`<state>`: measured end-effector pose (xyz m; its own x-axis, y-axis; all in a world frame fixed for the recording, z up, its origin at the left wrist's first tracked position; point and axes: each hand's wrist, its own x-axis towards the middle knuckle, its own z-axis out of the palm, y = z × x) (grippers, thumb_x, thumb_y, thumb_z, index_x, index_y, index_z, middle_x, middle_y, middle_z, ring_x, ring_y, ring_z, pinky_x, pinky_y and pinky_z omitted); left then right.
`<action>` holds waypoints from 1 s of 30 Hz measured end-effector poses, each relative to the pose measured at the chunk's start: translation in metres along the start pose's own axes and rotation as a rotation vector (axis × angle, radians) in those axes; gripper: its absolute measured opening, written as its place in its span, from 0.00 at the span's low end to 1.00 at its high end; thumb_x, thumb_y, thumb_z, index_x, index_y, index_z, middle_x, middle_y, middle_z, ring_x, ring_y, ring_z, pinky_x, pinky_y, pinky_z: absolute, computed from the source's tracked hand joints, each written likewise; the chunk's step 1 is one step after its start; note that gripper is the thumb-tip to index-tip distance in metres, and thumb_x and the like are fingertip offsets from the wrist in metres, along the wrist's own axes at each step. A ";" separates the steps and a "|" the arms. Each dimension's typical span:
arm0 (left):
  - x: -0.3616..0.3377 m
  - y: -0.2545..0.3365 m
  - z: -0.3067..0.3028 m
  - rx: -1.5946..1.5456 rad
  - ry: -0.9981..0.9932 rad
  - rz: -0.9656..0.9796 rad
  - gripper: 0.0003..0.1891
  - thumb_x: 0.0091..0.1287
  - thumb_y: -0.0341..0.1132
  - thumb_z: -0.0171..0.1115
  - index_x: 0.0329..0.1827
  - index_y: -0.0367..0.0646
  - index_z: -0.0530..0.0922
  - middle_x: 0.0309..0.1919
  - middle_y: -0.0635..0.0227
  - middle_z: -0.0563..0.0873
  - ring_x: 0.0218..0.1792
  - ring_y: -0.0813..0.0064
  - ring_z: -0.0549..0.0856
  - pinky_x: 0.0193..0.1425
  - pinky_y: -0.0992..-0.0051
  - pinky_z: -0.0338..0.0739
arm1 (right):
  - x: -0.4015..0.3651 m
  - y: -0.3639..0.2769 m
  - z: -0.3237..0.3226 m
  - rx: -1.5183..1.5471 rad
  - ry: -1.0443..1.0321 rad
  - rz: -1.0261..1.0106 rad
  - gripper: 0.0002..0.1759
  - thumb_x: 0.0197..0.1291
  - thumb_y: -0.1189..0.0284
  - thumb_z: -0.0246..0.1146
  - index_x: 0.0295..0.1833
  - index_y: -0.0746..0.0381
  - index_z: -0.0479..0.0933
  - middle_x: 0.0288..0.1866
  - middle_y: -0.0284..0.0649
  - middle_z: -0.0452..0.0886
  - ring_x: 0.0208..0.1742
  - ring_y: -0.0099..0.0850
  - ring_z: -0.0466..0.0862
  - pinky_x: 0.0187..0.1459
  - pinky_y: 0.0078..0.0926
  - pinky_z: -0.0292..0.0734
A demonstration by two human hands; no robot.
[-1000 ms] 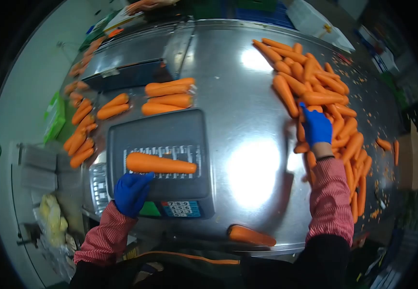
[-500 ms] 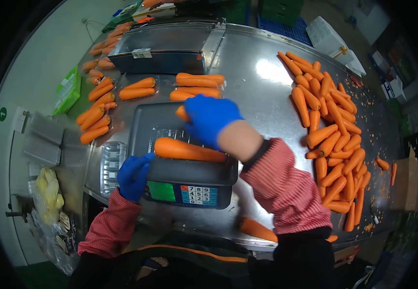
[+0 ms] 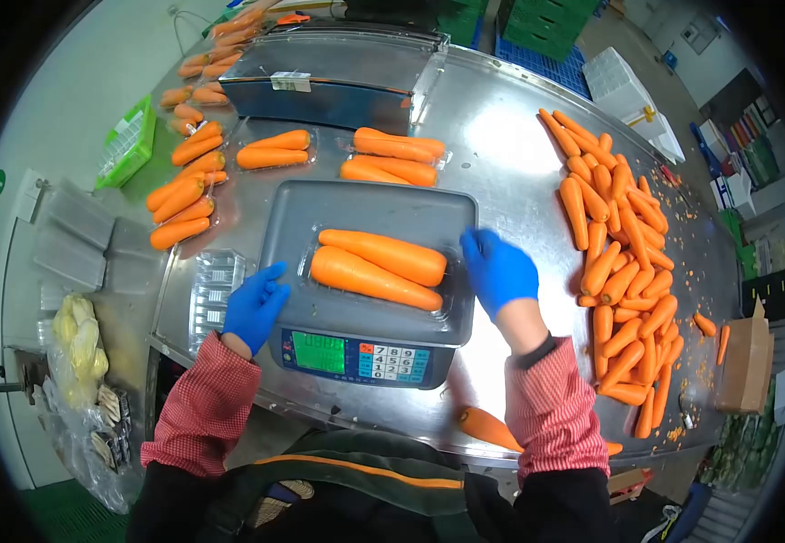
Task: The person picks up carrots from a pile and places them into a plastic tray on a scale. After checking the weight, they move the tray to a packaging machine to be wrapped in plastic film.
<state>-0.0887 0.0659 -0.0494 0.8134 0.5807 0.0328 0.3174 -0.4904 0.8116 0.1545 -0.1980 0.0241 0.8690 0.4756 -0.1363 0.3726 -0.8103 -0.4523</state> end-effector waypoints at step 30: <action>0.402 0.009 0.030 -0.894 -0.087 -0.242 0.31 0.70 0.34 0.56 0.75 0.48 0.54 0.55 0.54 0.80 0.54 0.52 0.82 0.54 0.59 0.80 | 0.280 -0.044 0.038 0.991 0.066 -0.053 0.33 0.65 0.62 0.63 0.71 0.63 0.62 0.34 0.43 0.82 0.29 0.31 0.82 0.29 0.26 0.80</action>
<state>0.2562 0.2750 -0.0464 0.8195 0.5330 -0.2105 0.0192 0.3415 0.9397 0.3691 -0.0166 -0.0273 0.8869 0.4582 -0.0588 -0.0029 -0.1218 -0.9926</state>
